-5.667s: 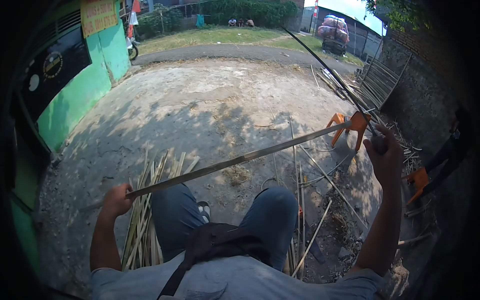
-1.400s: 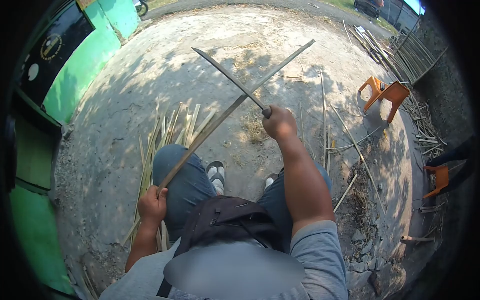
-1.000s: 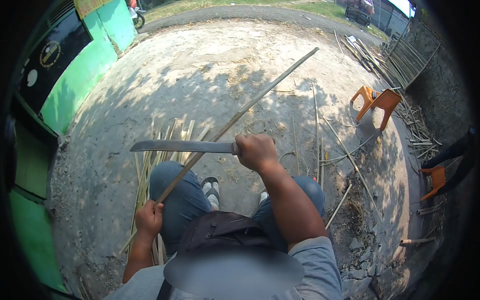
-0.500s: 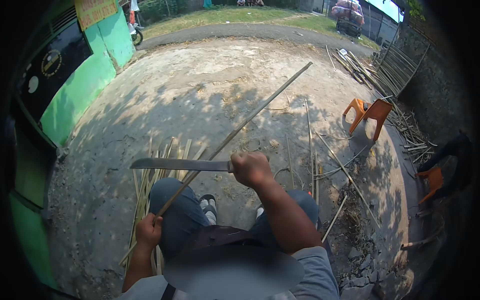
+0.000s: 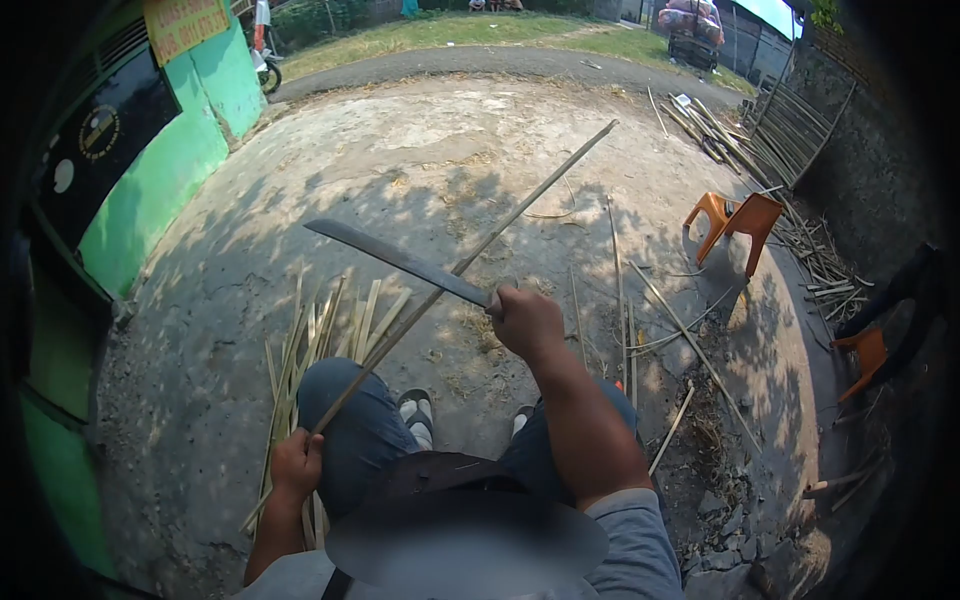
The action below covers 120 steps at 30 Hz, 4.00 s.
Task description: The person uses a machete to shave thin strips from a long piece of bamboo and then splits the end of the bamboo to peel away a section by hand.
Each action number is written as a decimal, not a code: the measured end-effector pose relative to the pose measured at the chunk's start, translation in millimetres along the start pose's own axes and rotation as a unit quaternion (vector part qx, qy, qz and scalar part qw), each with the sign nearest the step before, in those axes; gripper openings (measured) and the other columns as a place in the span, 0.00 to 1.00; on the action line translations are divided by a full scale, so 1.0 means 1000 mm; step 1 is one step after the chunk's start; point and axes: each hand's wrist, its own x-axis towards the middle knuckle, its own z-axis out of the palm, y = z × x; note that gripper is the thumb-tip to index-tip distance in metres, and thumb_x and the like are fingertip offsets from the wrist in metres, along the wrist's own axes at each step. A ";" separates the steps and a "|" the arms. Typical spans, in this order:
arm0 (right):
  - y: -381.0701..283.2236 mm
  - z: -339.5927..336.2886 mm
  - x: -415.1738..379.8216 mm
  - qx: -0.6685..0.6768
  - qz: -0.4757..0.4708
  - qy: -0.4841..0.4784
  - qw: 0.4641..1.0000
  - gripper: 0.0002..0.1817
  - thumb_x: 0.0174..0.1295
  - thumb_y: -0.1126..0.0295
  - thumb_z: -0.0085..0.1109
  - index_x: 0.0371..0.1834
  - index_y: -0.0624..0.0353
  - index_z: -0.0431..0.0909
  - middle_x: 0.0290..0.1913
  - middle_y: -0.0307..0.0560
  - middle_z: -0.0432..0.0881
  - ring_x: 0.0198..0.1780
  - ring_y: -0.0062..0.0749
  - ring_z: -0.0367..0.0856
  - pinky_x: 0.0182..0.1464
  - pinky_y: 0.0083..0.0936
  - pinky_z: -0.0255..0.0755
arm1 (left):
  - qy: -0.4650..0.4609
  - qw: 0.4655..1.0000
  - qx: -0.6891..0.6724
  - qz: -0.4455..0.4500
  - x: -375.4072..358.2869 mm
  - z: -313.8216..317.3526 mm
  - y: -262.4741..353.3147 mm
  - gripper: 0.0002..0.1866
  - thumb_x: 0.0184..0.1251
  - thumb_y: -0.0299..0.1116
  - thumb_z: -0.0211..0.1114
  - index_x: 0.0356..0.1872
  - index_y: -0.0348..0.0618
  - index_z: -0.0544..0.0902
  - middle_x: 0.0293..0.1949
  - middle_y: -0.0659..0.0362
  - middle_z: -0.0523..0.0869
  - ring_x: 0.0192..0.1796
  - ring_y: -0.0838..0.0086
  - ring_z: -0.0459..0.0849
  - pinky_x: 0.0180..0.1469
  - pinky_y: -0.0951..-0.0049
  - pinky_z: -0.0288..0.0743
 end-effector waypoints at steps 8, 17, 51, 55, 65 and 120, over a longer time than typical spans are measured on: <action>-0.019 -0.004 0.002 -0.030 -0.170 0.018 0.985 0.08 0.61 0.64 0.65 0.29 0.52 0.78 0.25 0.48 0.83 0.31 0.51 0.87 0.37 0.48 0.79 | 0.000 0.999 -0.025 0.021 0.003 0.001 -0.007 0.30 0.78 0.59 0.60 0.27 0.39 0.76 0.23 0.43 0.80 0.30 0.39 0.82 0.31 0.48 0.71; 0.048 0.004 0.019 0.003 0.062 0.086 0.994 0.10 0.67 0.61 0.63 0.33 0.54 0.81 0.31 0.57 0.86 0.36 0.62 0.85 0.38 0.53 0.79 | -0.002 0.999 -0.038 0.010 0.005 0.004 -0.002 0.29 0.80 0.57 0.59 0.27 0.39 0.75 0.22 0.44 0.79 0.29 0.40 0.81 0.31 0.48 0.70; 0.066 -0.014 0.028 0.029 0.115 0.140 0.983 0.08 0.65 0.62 0.64 0.33 0.54 0.81 0.31 0.57 0.86 0.36 0.61 0.86 0.39 0.53 0.78 | -0.005 0.995 -0.102 0.012 0.003 0.001 -0.015 0.35 0.80 0.63 0.55 0.26 0.36 0.73 0.21 0.42 0.75 0.25 0.43 0.76 0.30 0.51 0.66; 0.068 -0.020 0.018 0.020 0.169 0.147 0.974 0.09 0.67 0.62 0.63 0.33 0.54 0.82 0.31 0.58 0.86 0.36 0.62 0.86 0.39 0.53 0.79 | -0.034 0.993 -0.116 0.008 0.008 -0.002 -0.014 0.35 0.81 0.62 0.55 0.26 0.36 0.72 0.21 0.42 0.74 0.25 0.43 0.75 0.29 0.52 0.65; -0.011 -0.010 0.004 0.011 -0.126 0.036 0.991 0.09 0.66 0.62 0.63 0.30 0.52 0.81 0.24 0.51 0.83 0.31 0.54 0.86 0.36 0.50 0.78 | -0.027 0.997 -0.074 0.020 0.005 -0.007 -0.013 0.33 0.82 0.59 0.56 0.28 0.35 0.75 0.22 0.43 0.76 0.26 0.48 0.79 0.31 0.55 0.68; -0.001 0.019 0.006 0.095 -0.027 -0.109 0.989 0.08 0.61 0.62 0.65 0.31 0.54 0.83 0.29 0.58 0.85 0.37 0.62 0.86 0.41 0.54 0.79 | -0.008 0.999 -0.036 -0.010 0.003 -0.007 -0.003 0.30 0.80 0.58 0.58 0.28 0.37 0.76 0.24 0.41 0.79 0.31 0.38 0.82 0.32 0.48 0.70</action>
